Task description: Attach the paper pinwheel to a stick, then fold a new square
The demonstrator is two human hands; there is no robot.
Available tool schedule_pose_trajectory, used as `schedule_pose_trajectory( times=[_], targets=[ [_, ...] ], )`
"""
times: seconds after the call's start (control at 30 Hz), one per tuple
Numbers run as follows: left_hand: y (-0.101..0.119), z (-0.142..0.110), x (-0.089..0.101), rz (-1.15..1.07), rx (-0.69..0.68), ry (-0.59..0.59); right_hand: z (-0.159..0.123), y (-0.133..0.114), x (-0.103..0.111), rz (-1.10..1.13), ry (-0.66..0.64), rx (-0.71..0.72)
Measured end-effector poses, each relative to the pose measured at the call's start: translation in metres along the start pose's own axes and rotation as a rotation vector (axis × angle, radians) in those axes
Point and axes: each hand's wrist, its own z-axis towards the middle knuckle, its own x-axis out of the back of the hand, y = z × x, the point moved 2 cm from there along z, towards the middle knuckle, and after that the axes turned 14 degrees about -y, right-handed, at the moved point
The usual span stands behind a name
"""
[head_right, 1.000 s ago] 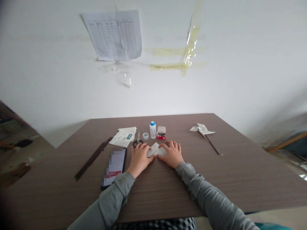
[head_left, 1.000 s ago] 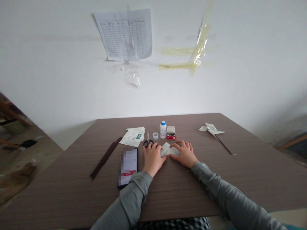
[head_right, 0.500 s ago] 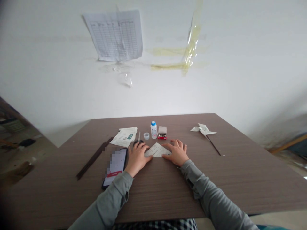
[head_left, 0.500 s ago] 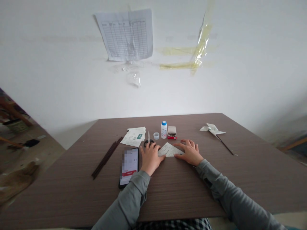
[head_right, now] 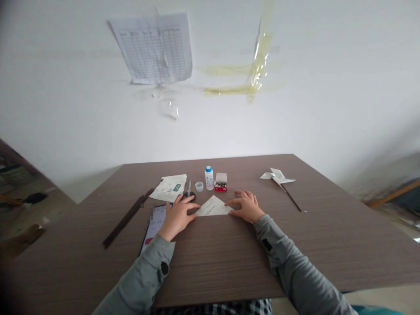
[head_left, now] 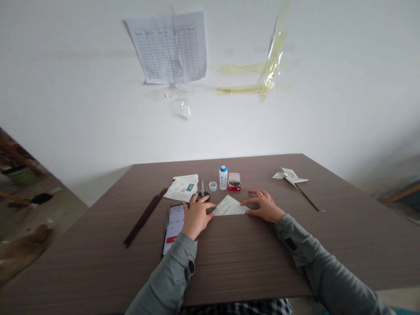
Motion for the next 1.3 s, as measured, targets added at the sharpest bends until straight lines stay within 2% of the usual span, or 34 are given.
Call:
schedule_pose_trajectory(
  times=[0.27, 0.47, 0.6, 0.77, 0.87, 1.03, 1.3],
  targets=[
    [-0.010, 0.000, 0.003, 0.011, -0.025, -0.051, -0.003, 0.010, 0.013, 0.007, -0.048, 0.027],
    [-0.016, 0.000, 0.006, 0.010, -0.040, -0.059, 0.001, 0.016, 0.012, -0.015, -0.122, 0.017],
    [-0.016, 0.001, 0.006, 0.004, -0.035, -0.045, 0.001, 0.018, 0.010, -0.011, -0.109, 0.022],
    [-0.007, 0.000, 0.006, 0.004, -0.052, -0.076, 0.000, 0.004, 0.004, 0.022, -0.062, -0.003],
    [0.002, -0.002, 0.004, 0.008, -0.047, -0.102, -0.001, -0.011, -0.005, 0.005, 0.017, -0.004],
    [0.018, -0.004, -0.009, 0.029, -0.065, 0.019, 0.004, -0.028, -0.022, -0.074, 0.082, 0.019],
    [0.036, -0.003, -0.017, 0.057, -0.042, 0.016, 0.006, -0.042, -0.027, -0.077, 0.073, 0.028]
  ],
)
